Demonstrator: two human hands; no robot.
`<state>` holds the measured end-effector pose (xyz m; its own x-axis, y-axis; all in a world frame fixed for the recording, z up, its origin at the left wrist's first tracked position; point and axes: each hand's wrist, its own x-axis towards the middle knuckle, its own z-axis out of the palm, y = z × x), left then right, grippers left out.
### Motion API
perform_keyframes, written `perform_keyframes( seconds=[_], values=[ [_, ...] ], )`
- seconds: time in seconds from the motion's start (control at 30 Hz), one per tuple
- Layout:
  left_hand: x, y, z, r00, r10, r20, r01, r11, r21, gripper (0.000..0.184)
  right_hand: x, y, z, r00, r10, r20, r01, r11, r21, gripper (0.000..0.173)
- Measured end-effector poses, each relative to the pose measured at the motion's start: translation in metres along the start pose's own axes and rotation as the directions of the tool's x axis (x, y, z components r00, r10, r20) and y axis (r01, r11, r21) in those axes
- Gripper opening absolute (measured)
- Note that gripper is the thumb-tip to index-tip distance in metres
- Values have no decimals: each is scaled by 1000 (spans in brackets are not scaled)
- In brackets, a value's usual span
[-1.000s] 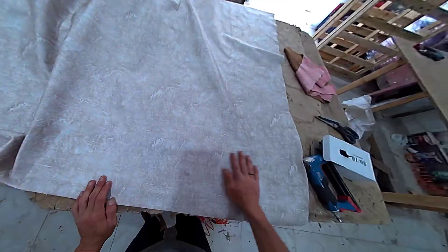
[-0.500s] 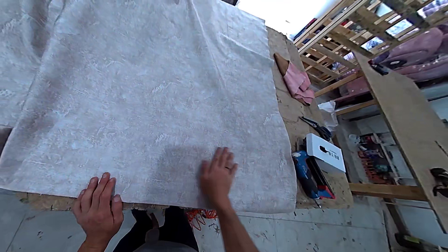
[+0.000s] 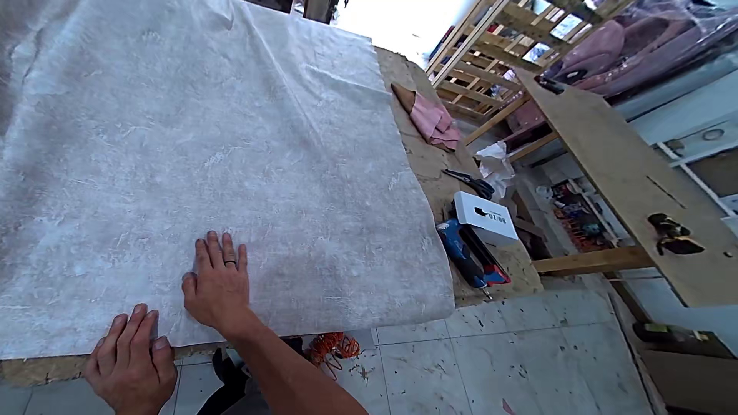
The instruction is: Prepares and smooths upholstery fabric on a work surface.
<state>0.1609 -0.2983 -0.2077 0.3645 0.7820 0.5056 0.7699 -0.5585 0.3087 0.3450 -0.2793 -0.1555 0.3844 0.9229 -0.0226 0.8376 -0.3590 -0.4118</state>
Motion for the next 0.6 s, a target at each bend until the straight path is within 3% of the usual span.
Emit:
perform_keyframes(
  seconds=[0.07,0.17,0.37,0.6],
  values=[
    [1,-1,-1,1000,7,7,-7,1000,2,55,-2,4,-1,997,-68,-40,70,996,49,61],
    [1,-4,-3,999,32,36,-32,999,16,55,-17,51,-13,994,-101,-37,97,992,-81,61],
    [-1,-7,1,999,53,15,-53,997,59,55,-65,193,-65,974,85,-211,-141,953,-268,66],
    [4,-1,-9,996,-11,89,7,999,45,52,-115,342,-138,916,330,-230,-384,887,-256,78]
  ],
)
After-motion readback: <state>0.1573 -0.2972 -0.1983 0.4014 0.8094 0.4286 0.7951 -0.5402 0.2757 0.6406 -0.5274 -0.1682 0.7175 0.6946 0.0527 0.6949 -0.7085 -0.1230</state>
